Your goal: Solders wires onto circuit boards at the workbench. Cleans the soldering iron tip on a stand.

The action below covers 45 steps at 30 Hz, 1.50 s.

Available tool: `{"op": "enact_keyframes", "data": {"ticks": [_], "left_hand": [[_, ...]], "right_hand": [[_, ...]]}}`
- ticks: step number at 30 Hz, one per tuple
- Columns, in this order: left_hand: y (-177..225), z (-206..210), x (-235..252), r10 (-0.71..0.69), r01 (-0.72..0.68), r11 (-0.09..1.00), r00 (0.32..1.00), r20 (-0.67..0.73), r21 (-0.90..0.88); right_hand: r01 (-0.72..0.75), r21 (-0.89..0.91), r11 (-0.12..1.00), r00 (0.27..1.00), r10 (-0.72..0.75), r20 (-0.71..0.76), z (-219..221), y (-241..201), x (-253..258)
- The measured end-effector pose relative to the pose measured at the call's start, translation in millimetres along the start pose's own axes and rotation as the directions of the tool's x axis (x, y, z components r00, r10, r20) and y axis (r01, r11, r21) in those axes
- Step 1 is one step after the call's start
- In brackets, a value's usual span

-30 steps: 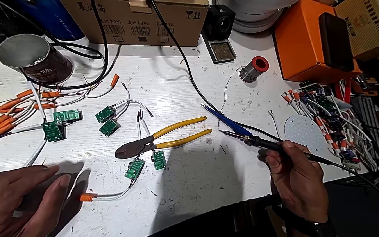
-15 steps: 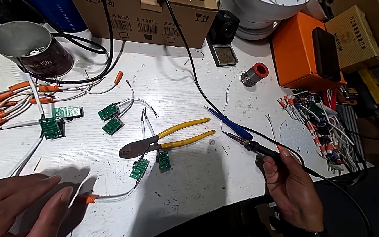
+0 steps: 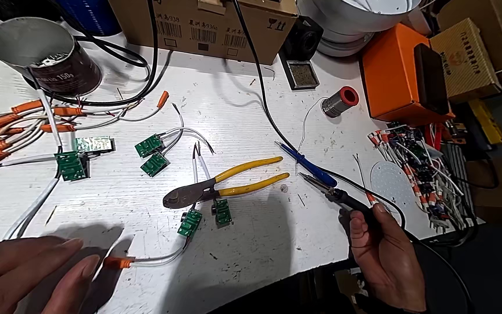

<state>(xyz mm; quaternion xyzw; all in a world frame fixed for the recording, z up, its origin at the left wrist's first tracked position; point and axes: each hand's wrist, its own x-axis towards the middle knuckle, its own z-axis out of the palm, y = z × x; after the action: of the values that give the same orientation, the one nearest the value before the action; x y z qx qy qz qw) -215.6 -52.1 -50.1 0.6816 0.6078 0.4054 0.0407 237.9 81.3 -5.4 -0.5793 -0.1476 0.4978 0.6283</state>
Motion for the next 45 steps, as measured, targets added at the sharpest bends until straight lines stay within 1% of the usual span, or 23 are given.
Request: {"op": "enact_keyframes", "data": {"ticks": [14,20,37,45], "left_hand": [[-1.6,-0.8,-0.4,-0.013,0.013,1.000,1.000,0.021,0.009],[0.1,0.8,1.4,-0.015,0.015,1.000,1.000,0.005,-0.010],[-2.4,0.4,-1.2,-0.023,0.023,1.000,1.000,0.021,-0.010],[-2.6,0.4,-0.3,-0.024,0.024,1.000,0.999,0.031,-0.015]], "right_hand": [[0.027,0.003,1.000,1.000,-0.027,0.008,0.5,3.8,-1.4],[0.038,-0.012,0.999,0.999,-0.038,0.002,-0.7,5.1,0.2],[0.013,0.002,1.000,1.000,-0.013,0.003,0.0,2.4,-1.3],[0.030,0.001,1.000,0.999,-0.030,0.011,-3.2,3.7,0.1]]}}
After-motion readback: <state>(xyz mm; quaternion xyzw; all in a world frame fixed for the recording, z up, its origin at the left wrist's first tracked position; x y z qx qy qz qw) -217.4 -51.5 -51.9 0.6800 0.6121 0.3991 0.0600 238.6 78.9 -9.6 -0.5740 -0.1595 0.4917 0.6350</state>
